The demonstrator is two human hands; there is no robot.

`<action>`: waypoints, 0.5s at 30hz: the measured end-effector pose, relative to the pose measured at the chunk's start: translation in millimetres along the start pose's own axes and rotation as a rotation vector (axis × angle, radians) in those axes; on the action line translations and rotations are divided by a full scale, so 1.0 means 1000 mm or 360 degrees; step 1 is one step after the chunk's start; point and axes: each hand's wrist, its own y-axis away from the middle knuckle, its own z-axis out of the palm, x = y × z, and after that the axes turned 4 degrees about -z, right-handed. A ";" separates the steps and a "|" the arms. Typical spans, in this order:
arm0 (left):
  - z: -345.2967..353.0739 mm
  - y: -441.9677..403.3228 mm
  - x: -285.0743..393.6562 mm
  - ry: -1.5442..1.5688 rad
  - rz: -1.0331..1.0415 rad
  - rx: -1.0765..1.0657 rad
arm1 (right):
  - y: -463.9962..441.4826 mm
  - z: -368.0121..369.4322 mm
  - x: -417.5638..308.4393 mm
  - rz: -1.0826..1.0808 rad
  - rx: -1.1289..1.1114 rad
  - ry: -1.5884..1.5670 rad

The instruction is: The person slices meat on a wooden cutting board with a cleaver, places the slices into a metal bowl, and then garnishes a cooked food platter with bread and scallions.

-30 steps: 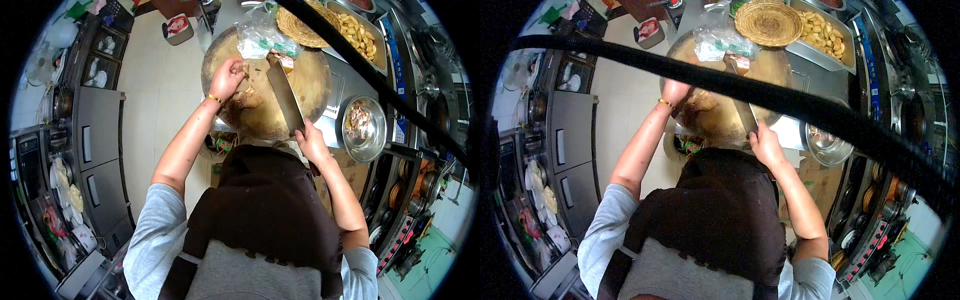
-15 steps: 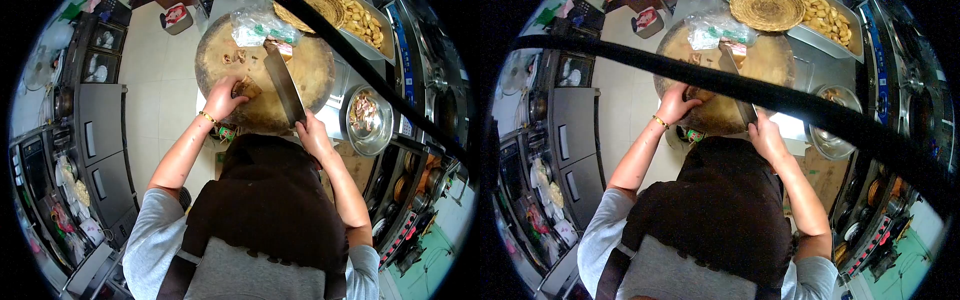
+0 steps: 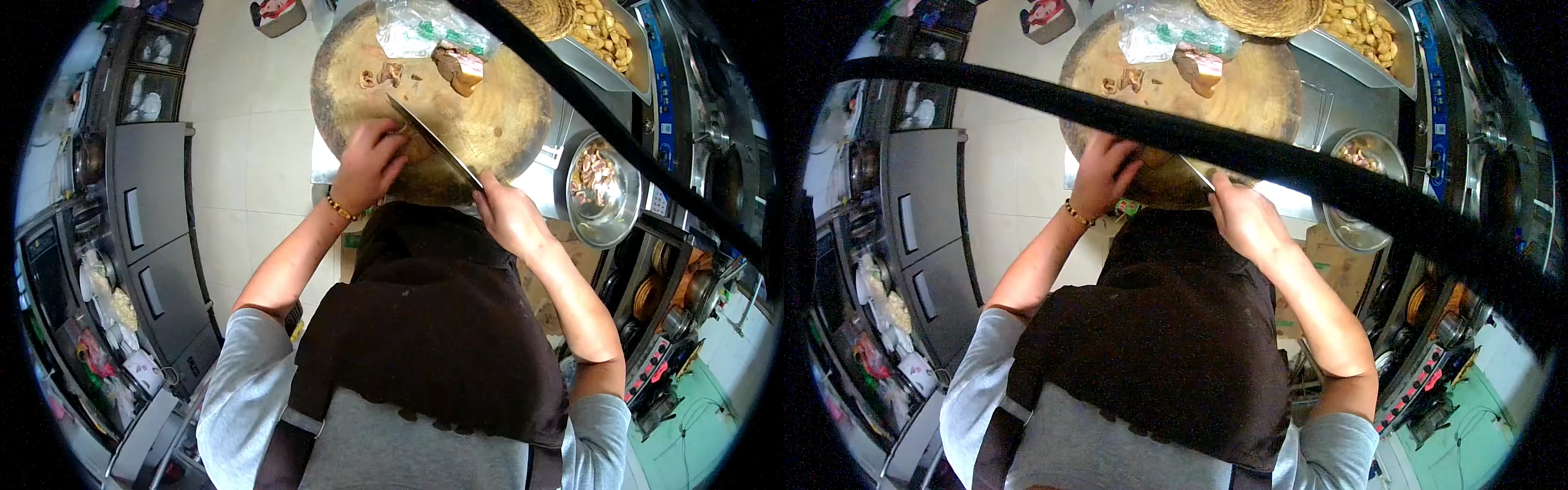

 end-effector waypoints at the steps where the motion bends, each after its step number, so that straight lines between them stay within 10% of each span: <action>1: 0.005 0.000 0.001 0.0011 -0.0009 -0.0001 | 0.000 0.001 -0.002 0.0061 -0.0023 0.0000; 15: 0.019 -0.001 -0.002 -0.0065 0.0151 -0.0009 | 0.024 -0.027 -0.048 0.0079 -0.0043 0.0095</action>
